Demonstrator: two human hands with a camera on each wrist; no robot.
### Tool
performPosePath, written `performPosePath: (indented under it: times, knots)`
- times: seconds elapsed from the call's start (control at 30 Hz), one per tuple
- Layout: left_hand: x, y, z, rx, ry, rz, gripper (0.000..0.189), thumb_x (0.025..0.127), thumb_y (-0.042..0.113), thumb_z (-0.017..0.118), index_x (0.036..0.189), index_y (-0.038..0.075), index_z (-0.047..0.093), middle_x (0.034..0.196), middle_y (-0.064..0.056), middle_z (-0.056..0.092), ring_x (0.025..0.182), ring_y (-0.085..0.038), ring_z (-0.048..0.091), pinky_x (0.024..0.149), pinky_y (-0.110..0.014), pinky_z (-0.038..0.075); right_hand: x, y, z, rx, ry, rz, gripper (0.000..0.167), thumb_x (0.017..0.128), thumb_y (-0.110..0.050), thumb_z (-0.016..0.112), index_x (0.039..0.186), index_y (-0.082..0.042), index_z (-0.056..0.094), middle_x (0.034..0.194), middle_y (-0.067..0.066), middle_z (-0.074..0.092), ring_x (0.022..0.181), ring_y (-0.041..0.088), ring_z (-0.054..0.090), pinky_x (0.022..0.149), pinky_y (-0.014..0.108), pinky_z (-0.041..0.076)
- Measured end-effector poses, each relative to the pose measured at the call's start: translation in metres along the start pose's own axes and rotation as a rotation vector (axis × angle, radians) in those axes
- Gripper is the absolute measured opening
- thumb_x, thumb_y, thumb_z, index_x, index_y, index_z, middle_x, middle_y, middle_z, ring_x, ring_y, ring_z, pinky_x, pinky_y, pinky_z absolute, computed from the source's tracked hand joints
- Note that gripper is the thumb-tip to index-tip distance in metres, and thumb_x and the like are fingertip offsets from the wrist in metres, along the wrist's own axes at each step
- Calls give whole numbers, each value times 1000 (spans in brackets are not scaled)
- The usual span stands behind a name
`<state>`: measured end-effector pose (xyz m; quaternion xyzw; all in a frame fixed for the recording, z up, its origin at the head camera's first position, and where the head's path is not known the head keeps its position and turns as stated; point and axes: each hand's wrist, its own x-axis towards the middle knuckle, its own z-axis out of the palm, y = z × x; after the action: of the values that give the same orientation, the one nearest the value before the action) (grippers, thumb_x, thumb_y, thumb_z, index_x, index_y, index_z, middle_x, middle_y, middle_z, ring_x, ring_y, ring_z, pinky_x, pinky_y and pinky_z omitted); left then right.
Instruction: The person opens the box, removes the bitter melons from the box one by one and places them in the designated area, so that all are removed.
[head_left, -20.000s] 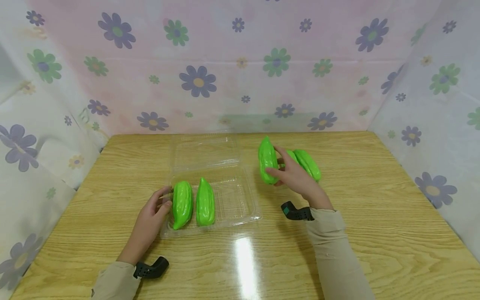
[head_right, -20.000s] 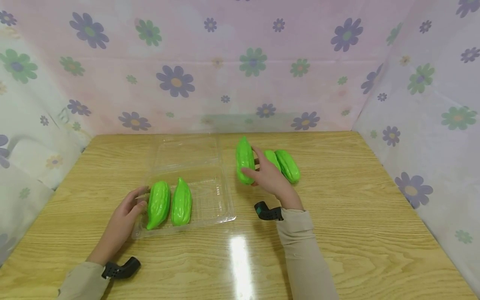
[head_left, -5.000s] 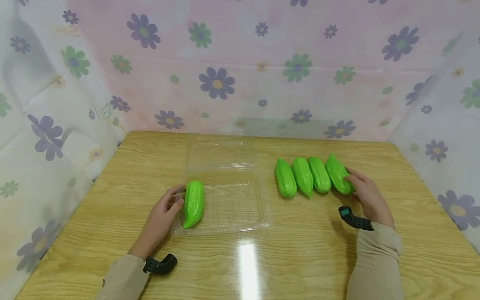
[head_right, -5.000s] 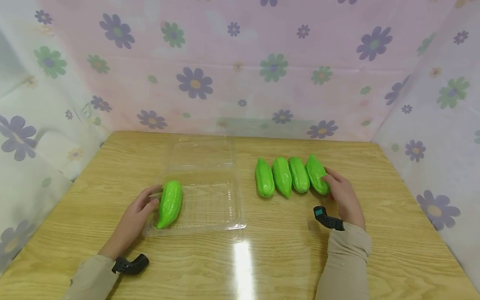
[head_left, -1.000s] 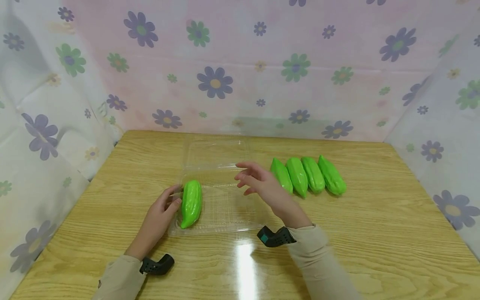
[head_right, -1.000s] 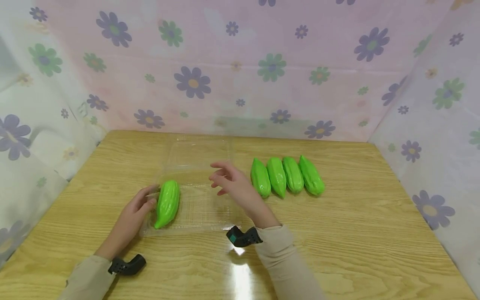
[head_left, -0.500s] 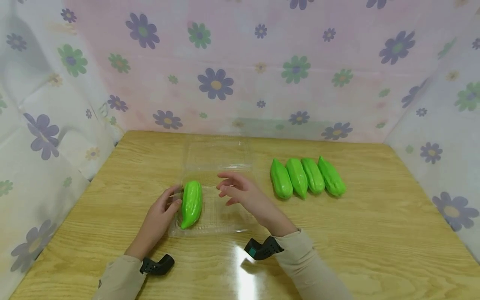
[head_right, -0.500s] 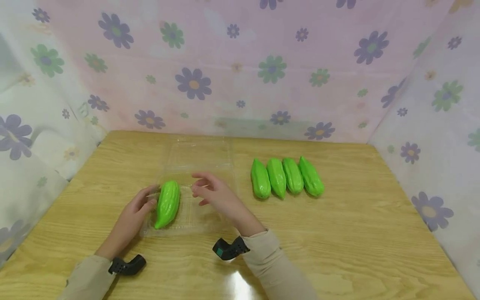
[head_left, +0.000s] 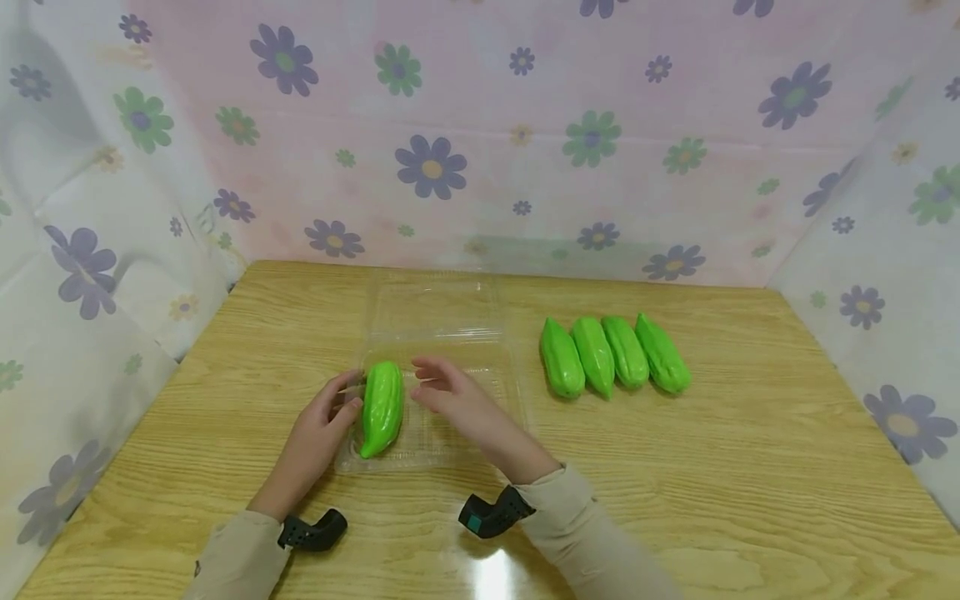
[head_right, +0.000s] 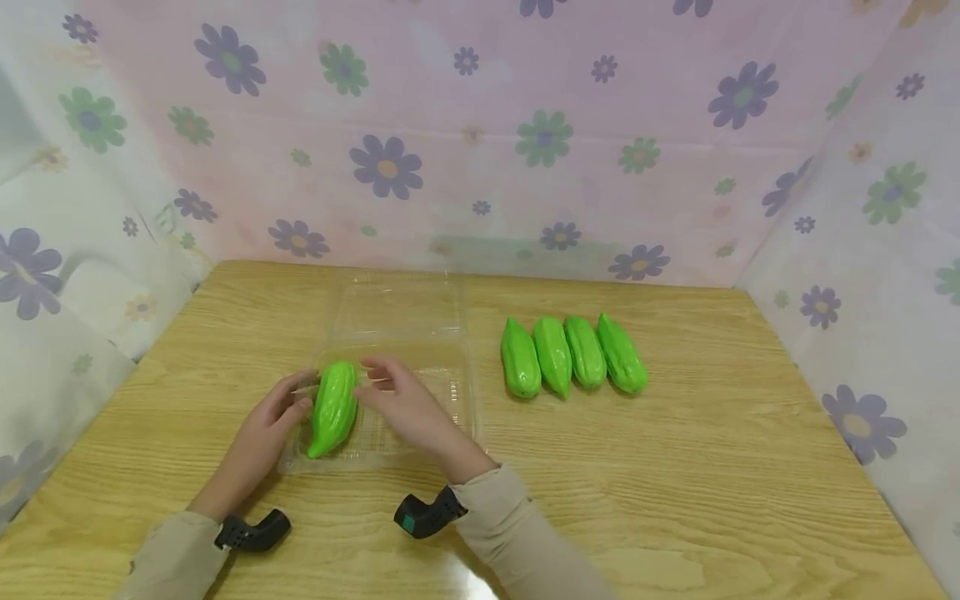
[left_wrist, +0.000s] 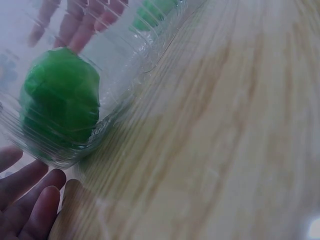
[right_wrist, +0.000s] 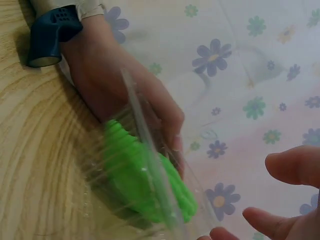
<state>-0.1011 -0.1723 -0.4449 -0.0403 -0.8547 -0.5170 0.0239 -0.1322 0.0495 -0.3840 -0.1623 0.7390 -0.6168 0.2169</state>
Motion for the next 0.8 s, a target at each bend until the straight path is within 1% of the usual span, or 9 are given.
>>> performPosePath:
  times: [0.07,0.2,0.33,0.47,0.53,0.63,0.67,0.73,0.8]
  knots:
    - [0,0,0,0,1,2,42,95,33,43,135,22,37,132,-5,42,112,-23,45,89,-45,39,2,2,3,-20,0,22,52,89,-34,54,136,-20,36,134,7,38,120,21,38,95,40,33]
    - [0,-1,0,5,6,7,42,95,32,43,135,21,37,132,-5,42,112,-24,46,89,-46,39,5,6,10,-15,-21,56,61,88,-37,54,141,-24,26,142,5,28,126,23,31,99,44,29]
    - [0,0,1,6,7,29,43,95,31,44,135,18,38,130,-7,44,110,-24,47,88,-44,40,8,9,14,4,-5,80,63,87,-38,54,141,-27,23,144,4,23,129,25,26,98,47,29]
    - [0,1,2,5,8,25,43,94,32,44,134,18,38,129,-7,45,110,-23,48,87,-44,40,10,11,16,25,0,91,63,88,-37,54,141,-30,22,144,3,22,128,25,26,96,49,30]
    - [0,0,1,5,7,17,42,94,32,44,134,19,38,129,-6,44,110,-23,47,87,-45,40,10,11,17,40,-9,90,63,88,-36,54,141,-31,21,144,5,22,125,26,32,95,47,33]
    - [0,1,0,0,1,6,43,95,32,43,135,20,37,131,-6,43,112,-24,46,88,-46,40,10,10,18,63,-33,87,66,88,-35,54,142,-29,18,144,10,23,114,26,46,93,43,37]
    - [-1,3,0,-3,-3,-3,43,95,31,43,135,19,36,131,-8,42,112,-25,45,88,-47,39,10,10,18,74,-43,88,67,88,-34,55,143,-28,17,143,11,24,109,25,50,92,42,38]
    - [-1,5,-1,-7,-5,-11,43,95,32,43,136,20,36,132,-7,42,113,-25,45,88,-47,39,11,9,19,91,-63,85,68,89,-32,54,144,-25,15,142,13,25,103,23,54,89,40,41]
    - [-1,6,-1,-10,-6,-16,43,95,33,43,136,21,36,132,-7,41,113,-25,45,88,-46,39,12,9,20,102,-80,78,69,89,-30,54,144,-21,13,142,15,26,102,20,55,87,39,43]
